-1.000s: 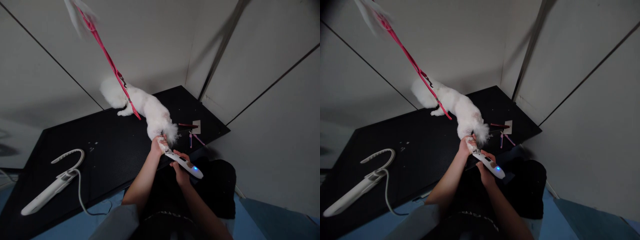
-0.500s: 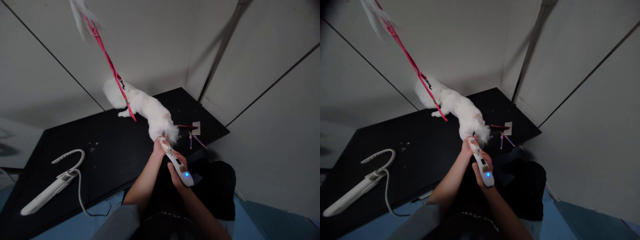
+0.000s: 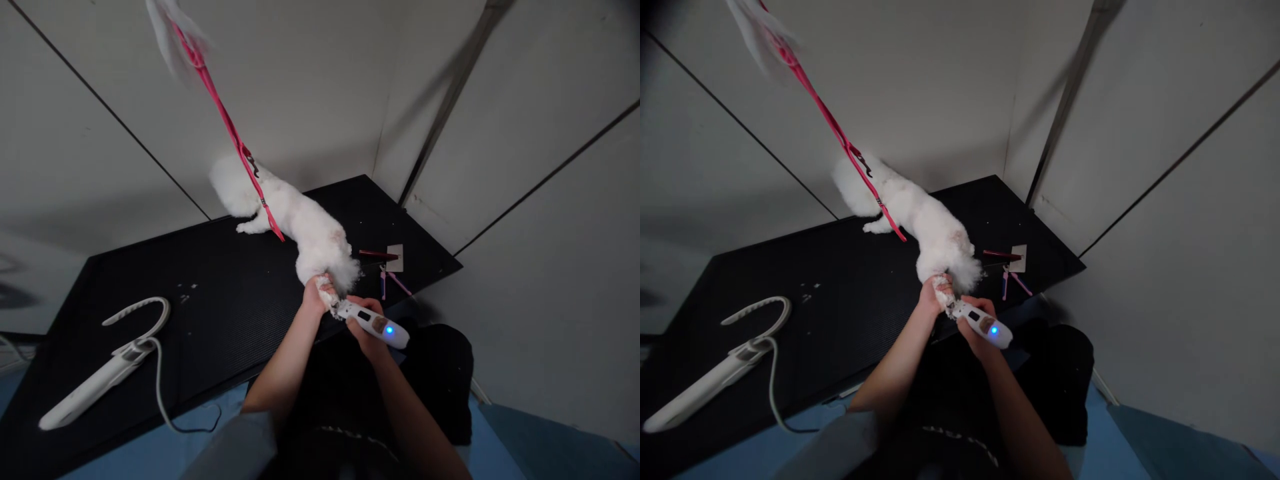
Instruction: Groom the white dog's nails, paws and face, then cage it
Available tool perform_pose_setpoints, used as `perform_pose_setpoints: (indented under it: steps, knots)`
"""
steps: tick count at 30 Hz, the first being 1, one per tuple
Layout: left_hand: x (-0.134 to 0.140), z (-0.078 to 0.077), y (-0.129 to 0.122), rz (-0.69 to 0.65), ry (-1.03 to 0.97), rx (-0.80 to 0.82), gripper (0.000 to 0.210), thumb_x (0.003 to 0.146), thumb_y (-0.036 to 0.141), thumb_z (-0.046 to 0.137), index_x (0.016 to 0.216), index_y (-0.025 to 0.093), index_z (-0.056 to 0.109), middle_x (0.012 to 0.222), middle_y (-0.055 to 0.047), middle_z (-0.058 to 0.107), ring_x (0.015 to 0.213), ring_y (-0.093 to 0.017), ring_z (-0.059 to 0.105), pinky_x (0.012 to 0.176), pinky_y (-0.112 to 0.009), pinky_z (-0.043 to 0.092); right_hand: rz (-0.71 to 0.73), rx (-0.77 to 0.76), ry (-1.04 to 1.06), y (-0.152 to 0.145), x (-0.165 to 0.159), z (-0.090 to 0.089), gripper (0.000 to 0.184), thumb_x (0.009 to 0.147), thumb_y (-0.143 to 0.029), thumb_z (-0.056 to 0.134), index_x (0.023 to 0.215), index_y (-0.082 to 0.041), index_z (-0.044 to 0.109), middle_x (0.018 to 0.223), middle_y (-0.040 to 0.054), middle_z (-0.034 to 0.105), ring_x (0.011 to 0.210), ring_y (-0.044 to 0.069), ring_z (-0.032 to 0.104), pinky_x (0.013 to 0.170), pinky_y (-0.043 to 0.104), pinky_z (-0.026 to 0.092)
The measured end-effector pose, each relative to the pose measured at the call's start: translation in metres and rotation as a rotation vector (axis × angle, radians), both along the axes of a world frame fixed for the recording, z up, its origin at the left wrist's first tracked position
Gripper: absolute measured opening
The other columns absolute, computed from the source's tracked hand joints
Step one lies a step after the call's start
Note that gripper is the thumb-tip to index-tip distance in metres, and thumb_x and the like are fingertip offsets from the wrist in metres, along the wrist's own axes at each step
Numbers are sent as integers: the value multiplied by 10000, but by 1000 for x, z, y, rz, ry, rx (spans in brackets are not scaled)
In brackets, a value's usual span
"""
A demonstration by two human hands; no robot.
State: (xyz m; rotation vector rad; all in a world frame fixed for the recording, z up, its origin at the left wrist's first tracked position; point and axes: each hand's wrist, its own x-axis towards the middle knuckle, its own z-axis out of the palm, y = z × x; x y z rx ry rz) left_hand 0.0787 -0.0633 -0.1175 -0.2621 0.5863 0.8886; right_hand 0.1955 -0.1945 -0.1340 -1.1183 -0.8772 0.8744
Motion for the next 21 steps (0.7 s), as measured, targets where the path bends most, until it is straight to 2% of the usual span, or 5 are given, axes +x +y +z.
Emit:
perform_pose_setpoints:
  steps: [3,8,13,17,21]
  knots:
    - [1,-2,-7,1,-21,-1,169,818,97,416,673,134,493,548,14,509,290,-24,307,330,-166,274,78,-27,25,1,0,-1,325,680,-246,716,933,-235,511,1149,85,667,1024,243,650,920,434,502]
    - [3,-1,-6,-29,-28,-2,168,816,92,416,675,120,503,548,16,504,291,-16,321,337,-148,260,96,-60,143,0,4,-1,340,679,-176,691,949,-242,496,1129,64,686,1035,230,649,959,454,477]
    - [6,-2,-9,-39,-22,7,163,815,98,423,679,119,510,547,10,519,298,-14,314,337,-145,258,-13,-79,358,0,0,-13,346,655,-166,693,942,-243,516,1115,39,691,1055,219,634,989,450,448]
    - [6,-2,-11,-40,-11,7,168,836,109,425,695,124,514,573,0,533,302,-14,313,335,-151,262,15,-104,596,1,-7,-29,349,688,-269,692,998,-273,533,1070,20,700,988,212,654,855,409,515]
    - [-3,4,6,-7,11,25,213,858,125,416,659,147,488,511,20,474,301,-32,304,340,-168,296,144,-108,442,2,-13,-40,322,756,-390,641,1057,-300,572,895,1,711,690,188,648,648,379,541]
